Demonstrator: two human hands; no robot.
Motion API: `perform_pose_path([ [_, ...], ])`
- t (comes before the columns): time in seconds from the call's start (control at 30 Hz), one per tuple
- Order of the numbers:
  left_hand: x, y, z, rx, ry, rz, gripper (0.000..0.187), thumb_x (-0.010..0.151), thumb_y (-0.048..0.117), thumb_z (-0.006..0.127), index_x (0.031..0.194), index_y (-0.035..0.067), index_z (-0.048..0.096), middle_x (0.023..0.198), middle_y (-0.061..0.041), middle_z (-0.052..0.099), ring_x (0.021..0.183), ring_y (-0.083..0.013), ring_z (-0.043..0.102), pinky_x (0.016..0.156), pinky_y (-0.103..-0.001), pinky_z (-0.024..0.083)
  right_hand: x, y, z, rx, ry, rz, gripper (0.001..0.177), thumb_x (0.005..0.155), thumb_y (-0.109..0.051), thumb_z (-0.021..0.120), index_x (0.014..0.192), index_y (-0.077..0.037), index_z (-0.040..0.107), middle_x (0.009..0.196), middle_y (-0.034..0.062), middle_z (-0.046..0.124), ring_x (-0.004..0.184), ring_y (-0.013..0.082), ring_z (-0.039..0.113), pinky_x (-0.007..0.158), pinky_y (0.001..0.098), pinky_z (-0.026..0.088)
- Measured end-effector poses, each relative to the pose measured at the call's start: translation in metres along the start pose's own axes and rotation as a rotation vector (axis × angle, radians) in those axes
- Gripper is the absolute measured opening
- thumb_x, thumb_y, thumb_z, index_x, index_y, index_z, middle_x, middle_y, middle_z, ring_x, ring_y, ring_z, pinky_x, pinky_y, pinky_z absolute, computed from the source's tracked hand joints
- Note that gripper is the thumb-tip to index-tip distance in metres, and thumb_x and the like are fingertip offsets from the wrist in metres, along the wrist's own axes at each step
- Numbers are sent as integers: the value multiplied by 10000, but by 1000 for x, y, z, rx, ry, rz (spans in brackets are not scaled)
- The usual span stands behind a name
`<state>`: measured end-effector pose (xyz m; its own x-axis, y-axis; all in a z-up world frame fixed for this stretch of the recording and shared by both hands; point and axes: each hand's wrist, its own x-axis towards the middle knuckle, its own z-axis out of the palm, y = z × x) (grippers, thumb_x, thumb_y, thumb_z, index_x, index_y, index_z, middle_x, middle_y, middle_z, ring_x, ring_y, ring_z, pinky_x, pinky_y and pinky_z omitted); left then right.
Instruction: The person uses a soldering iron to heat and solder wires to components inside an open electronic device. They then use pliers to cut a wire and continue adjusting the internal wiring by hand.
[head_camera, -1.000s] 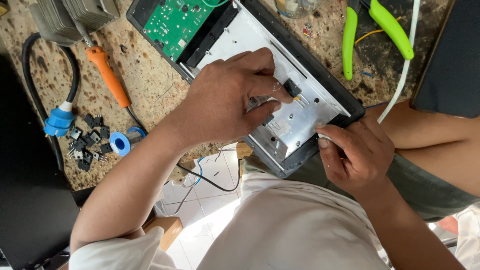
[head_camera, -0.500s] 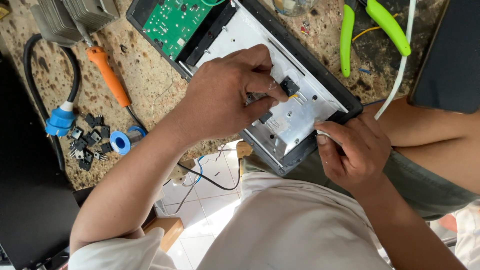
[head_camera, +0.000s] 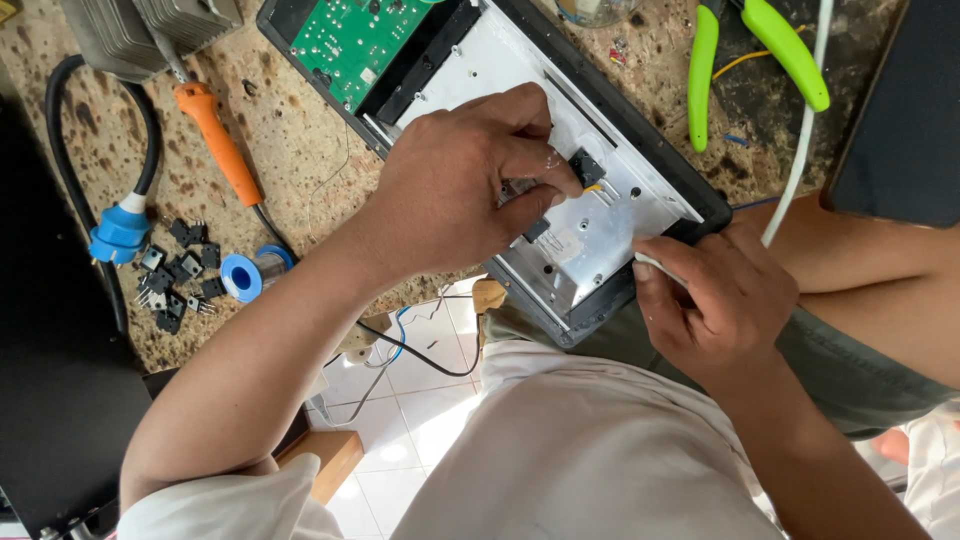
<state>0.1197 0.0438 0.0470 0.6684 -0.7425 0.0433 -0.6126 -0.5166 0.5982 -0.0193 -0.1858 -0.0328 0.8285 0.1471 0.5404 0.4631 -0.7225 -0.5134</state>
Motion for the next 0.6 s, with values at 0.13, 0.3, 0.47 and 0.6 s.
perform_pose_path([
  [0.13, 1, 0, -1, 0, -2, 10, 199, 868, 137, 804, 1003, 282, 826, 934, 41, 544, 758, -176, 647, 561, -373, 429, 10, -4, -4, -61, -48, -39, 173, 1076, -153, 659, 1115, -30, 774, 677, 59, 557, 607, 275, 463, 558, 378, 347],
  [0.3, 1, -1, -1, 5, -21, -6, 192, 895, 140, 789, 994, 302, 819, 930, 44, 539, 784, -186, 641, 571, -389, 439, 7, 0, 1, -124, -64, -51, 164, 1078, -124, 659, 1158, -72, 793, 702, 32, 588, 628, 265, 472, 577, 374, 367],
  [0.47, 2, -2, -2, 3, -38, 39, 201, 891, 109, 770, 993, 275, 819, 932, 19, 528, 827, -208, 630, 591, -405, 445, 16, -3, -5, -155, -115, -79, 194, 1087, -108, 680, 1241, -116, 797, 691, 10, 528, 611, 264, 398, 558, 380, 308],
  [0.6, 3, -3, -4, -15, -69, 35, 169, 914, 137, 792, 1009, 274, 818, 933, 29, 529, 812, -182, 628, 585, -385, 442, 18, -4, -6, -165, -137, -72, 215, 1079, -79, 688, 1258, -126, 796, 702, 5, 518, 614, 253, 402, 556, 372, 314],
])
